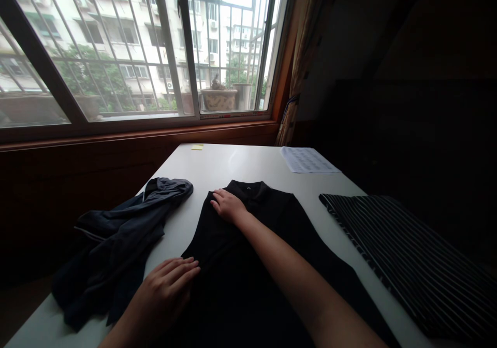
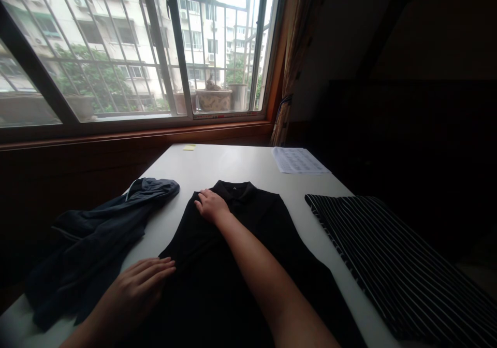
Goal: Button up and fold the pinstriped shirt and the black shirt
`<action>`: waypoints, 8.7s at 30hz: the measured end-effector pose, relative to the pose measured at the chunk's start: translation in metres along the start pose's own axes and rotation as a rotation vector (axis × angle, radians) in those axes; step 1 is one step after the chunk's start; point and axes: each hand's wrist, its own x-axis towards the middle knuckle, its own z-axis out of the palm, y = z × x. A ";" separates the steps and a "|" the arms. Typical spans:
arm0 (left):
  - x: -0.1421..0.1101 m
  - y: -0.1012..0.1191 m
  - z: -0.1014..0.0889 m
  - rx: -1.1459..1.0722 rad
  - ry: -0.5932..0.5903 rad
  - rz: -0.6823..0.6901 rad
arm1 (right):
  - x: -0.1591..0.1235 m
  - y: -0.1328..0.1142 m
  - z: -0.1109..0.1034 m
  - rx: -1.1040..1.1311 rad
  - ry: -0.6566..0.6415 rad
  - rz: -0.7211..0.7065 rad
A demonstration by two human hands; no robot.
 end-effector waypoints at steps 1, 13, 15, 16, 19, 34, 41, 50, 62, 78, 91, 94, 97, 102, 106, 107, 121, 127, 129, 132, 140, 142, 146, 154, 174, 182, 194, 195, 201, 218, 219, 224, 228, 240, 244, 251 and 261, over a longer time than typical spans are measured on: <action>0.000 0.000 0.000 0.002 0.000 -0.001 | 0.000 0.000 -0.001 0.006 -0.013 -0.030; -0.002 0.000 0.003 0.002 -0.001 -0.014 | 0.002 0.001 -0.002 0.001 -0.059 -0.067; -0.002 0.000 0.003 0.001 -0.006 -0.011 | 0.000 -0.001 -0.002 -0.009 -0.022 -0.002; -0.002 0.000 0.003 0.007 -0.010 -0.009 | -0.001 -0.002 -0.001 -0.015 -0.001 0.036; -0.002 0.000 0.002 0.027 -0.029 0.000 | -0.002 -0.003 0.001 -0.030 0.044 0.134; -0.004 -0.003 0.005 0.008 -0.046 -0.008 | -0.007 -0.006 -0.006 0.004 0.115 -0.009; 0.002 -0.002 0.001 -0.022 -0.068 -0.062 | -0.007 -0.003 -0.003 -0.011 0.137 -0.044; 0.039 -0.015 0.013 -0.034 -0.189 -0.035 | -0.002 0.003 0.006 0.024 0.103 -0.050; 0.132 -0.061 0.065 0.139 -0.243 -0.163 | 0.004 0.016 0.006 0.258 0.380 0.177; 0.160 -0.096 0.109 0.252 -0.139 -0.358 | -0.001 0.019 0.004 0.228 0.436 0.257; 0.148 -0.103 0.113 0.170 -0.253 -0.439 | -0.011 0.009 0.003 -0.019 0.189 0.207; 0.147 -0.106 0.110 0.133 -0.299 -0.460 | -0.010 0.010 0.004 -0.035 0.178 0.220; 0.147 -0.109 0.110 0.114 -0.317 -0.464 | -0.010 0.011 0.005 -0.033 0.175 0.225; 0.147 -0.108 0.109 0.120 -0.318 -0.461 | -0.009 0.011 0.005 -0.028 0.162 0.226; 0.147 -0.107 0.108 0.129 -0.315 -0.458 | -0.010 0.010 0.004 -0.024 0.164 0.230; 0.147 -0.107 0.108 0.129 -0.315 -0.457 | -0.010 0.010 0.005 -0.021 0.165 0.230; 0.146 -0.106 0.107 0.099 -0.287 -0.440 | -0.010 0.010 -0.004 -0.003 0.187 0.135; 0.147 -0.107 0.106 0.088 -0.311 -0.435 | -0.009 0.011 -0.004 0.011 0.202 0.130; 0.147 -0.107 0.106 0.083 -0.313 -0.441 | -0.009 0.011 -0.004 0.011 0.207 0.142; 0.147 -0.107 0.106 0.080 -0.310 -0.446 | -0.009 0.012 -0.005 0.011 0.214 0.157; 0.147 -0.106 0.105 0.084 -0.303 -0.442 | -0.009 0.010 -0.006 -0.001 0.216 0.166; 0.147 -0.106 0.105 0.086 -0.302 -0.438 | -0.009 0.010 -0.007 -0.008 0.212 0.166; 0.146 -0.108 0.107 0.095 -0.315 -0.437 | -0.009 0.009 -0.007 -0.030 0.187 0.163; 0.146 -0.109 0.109 0.112 -0.306 -0.440 | -0.011 0.005 -0.015 -0.083 0.059 0.096; 0.162 -0.095 0.096 0.031 -0.150 0.063 | -0.185 0.144 -0.097 -0.344 0.124 0.406; 0.181 -0.090 0.114 -0.001 -0.196 -0.077 | -0.180 0.159 -0.083 -0.345 0.079 0.405; 0.203 -0.121 0.138 0.032 -0.234 -0.227 | -0.152 0.184 -0.079 -0.299 0.030 0.416; 0.204 -0.123 0.139 0.033 -0.243 -0.232 | -0.149 0.186 -0.079 -0.296 0.025 0.416; 0.215 -0.139 0.143 0.035 -0.279 -0.266 | -0.131 0.196 -0.074 -0.274 0.006 0.435; 0.242 -0.175 0.151 0.041 -0.322 -0.311 | -0.086 0.219 -0.069 -0.228 -0.006 0.465; 0.244 -0.177 0.151 0.043 -0.327 -0.313 | -0.083 0.220 -0.069 -0.227 -0.005 0.463; 0.252 -0.183 0.150 0.055 -0.348 -0.321 | -0.073 0.226 -0.069 -0.218 -0.008 0.469; 0.253 -0.184 0.151 0.062 -0.355 -0.328 | -0.072 0.228 -0.069 -0.213 -0.018 0.479; 0.236 -0.176 0.140 0.086 -0.348 -0.328 | -0.103 0.220 -0.076 -0.218 -0.097 0.491; 0.225 -0.164 0.129 0.119 -0.299 -0.326 | -0.119 0.215 -0.081 -0.217 -0.112 0.497; 0.165 -0.133 0.105 0.040 -0.330 -0.170 | -0.156 0.196 -0.089 -0.209 -0.133 0.501; 0.045 -0.094 0.046 -0.127 -0.239 -0.126 | -0.235 0.177 -0.115 -0.138 -0.077 0.432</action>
